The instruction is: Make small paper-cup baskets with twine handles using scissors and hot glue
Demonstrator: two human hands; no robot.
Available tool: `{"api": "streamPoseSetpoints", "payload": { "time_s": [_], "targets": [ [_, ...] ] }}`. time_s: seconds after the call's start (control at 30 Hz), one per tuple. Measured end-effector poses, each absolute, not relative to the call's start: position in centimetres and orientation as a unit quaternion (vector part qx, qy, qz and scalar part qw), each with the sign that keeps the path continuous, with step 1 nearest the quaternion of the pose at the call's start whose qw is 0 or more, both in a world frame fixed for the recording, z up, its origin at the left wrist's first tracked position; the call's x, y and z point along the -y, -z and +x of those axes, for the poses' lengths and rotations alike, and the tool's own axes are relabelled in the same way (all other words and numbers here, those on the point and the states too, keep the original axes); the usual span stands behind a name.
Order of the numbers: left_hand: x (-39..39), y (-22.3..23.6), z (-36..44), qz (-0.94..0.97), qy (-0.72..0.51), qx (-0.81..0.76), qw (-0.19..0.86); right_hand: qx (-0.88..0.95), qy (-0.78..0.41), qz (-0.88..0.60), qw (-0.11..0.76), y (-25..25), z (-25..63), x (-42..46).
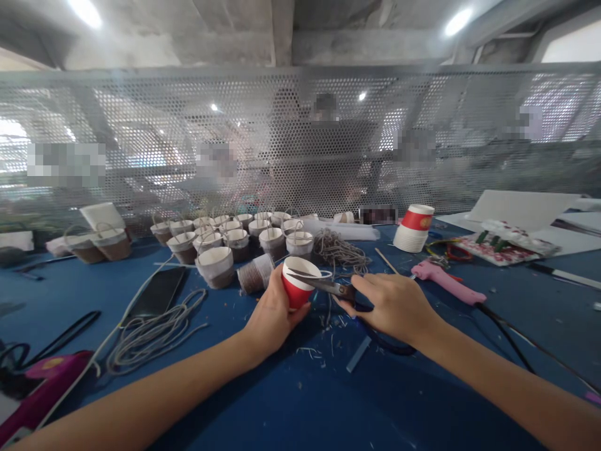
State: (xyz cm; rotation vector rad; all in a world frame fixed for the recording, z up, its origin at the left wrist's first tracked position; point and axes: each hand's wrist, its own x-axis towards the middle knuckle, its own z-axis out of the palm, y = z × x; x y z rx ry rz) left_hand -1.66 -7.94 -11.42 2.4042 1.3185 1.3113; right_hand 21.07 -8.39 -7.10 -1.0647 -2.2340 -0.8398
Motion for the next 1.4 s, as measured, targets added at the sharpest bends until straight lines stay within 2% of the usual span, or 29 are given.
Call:
{"api": "streamPoseSetpoints", "payload": {
  "time_s": [0.33,0.87,1.23,1.4],
  "targets": [
    [8.3,11.3,-1.4,0.823,-0.394,-0.408,-0.021,0.835,0.262,-0.419,0.241,7.0,20.6,9.4],
    [8.1,11.6,-1.4,0.818,-0.384,-0.418,-0.090,0.837,0.256,-0.421,0.238,6.6,20.3,10.0],
    [8.2,11.4,-1.3,0.793,-0.401,-0.448,-0.097,0.814,0.289,-0.423,0.275,6.6,20.0,10.4],
    [8.3,11.4,-1.3,0.805,-0.389,-0.441,-0.077,0.795,0.319,-0.450,0.253,6.4,20.2,10.3]
  ]
}}
